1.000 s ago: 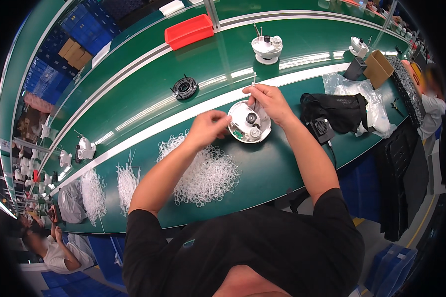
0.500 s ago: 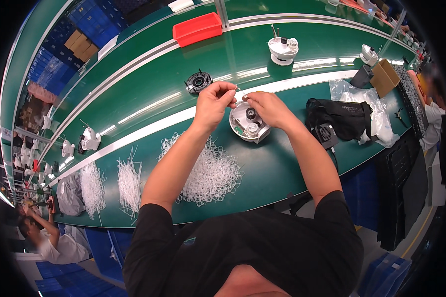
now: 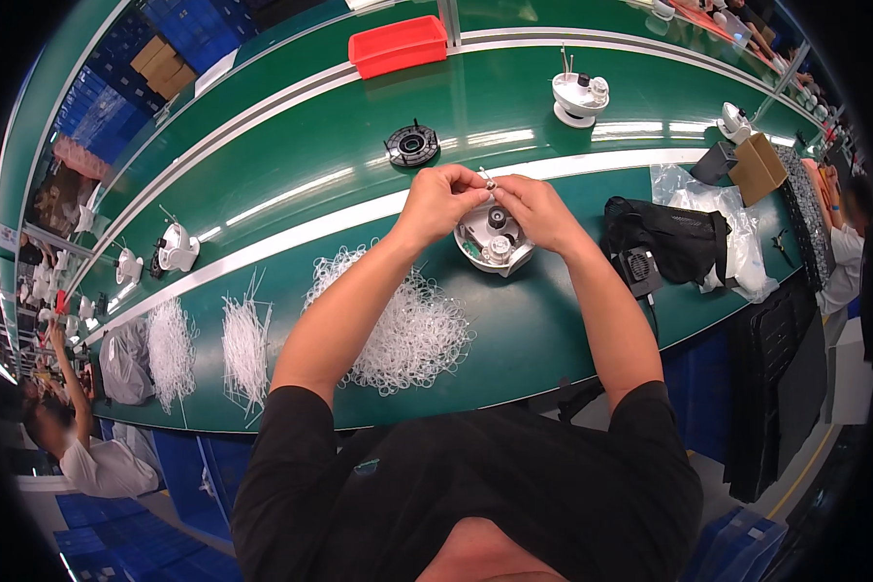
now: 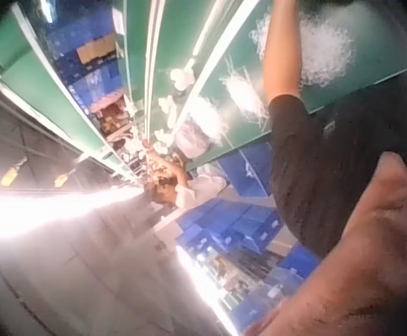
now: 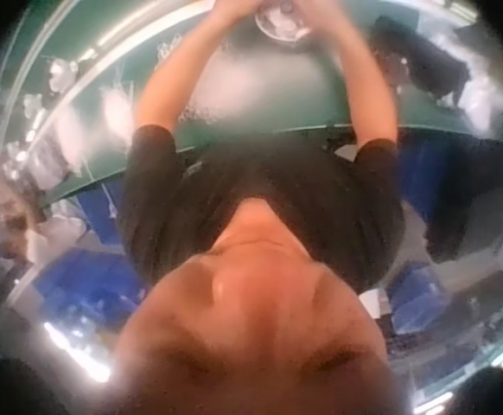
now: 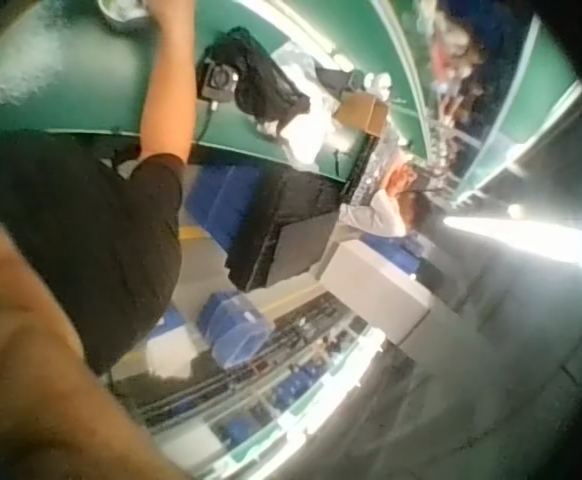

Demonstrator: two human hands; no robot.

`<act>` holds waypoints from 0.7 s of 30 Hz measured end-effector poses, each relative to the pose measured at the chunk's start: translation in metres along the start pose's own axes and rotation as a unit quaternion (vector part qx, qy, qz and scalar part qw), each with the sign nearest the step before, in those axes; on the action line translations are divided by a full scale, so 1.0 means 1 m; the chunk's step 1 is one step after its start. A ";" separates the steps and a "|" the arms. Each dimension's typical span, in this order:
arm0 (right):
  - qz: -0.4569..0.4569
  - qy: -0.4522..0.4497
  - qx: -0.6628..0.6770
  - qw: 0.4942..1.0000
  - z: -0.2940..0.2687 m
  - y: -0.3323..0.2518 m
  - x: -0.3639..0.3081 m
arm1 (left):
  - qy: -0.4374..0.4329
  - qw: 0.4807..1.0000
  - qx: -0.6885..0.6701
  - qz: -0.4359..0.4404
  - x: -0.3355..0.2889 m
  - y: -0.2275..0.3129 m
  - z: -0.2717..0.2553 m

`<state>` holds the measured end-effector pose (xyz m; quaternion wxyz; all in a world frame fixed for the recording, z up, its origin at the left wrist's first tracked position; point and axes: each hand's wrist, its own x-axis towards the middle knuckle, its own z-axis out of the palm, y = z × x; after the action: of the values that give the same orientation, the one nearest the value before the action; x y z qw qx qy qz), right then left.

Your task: The person assembles small white electronic devices on a green assembly line. They pick up white zip ties from a pile, thread them through the devices, and secure them by hand. The person then places the assembled units onto the moving conveyor belt.

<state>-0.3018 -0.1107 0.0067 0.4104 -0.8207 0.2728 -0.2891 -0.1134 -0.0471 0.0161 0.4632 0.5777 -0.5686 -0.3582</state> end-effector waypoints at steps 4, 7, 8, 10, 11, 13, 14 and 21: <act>0.053 -0.009 0.100 0.993 0.000 -0.004 -0.001 | 0.003 0.999 0.033 -0.017 -0.003 0.001 -0.001; 0.059 -0.018 0.152 0.986 0.000 -0.002 -0.002 | 0.005 0.996 0.082 -0.016 -0.006 -0.002 0.001; 0.063 -0.019 0.140 0.988 0.001 0.000 -0.002 | 0.013 0.995 0.096 -0.011 -0.007 -0.003 0.002; 0.066 -0.017 0.117 0.991 0.001 0.002 0.000 | 0.026 0.991 0.128 0.004 -0.007 -0.001 0.004; 0.082 -0.006 0.123 0.989 0.002 -0.001 0.000 | 0.021 0.989 0.144 -0.010 -0.009 0.001 0.005; 0.011 0.049 0.066 0.997 0.004 0.009 0.003 | 0.025 0.986 0.160 0.045 -0.008 -0.004 0.006; -0.024 0.076 0.037 0.996 0.005 0.013 0.004 | 0.026 0.983 0.168 0.073 -0.008 -0.005 0.007; 0.197 0.123 0.422 0.876 0.006 0.029 -0.001 | 0.007 0.935 0.311 0.171 -0.015 -0.009 0.010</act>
<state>-0.3045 -0.1216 -0.0207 0.7293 -0.4568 0.3292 -0.3886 -0.1219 -0.0339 0.0028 0.3184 0.5892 -0.7388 -0.0748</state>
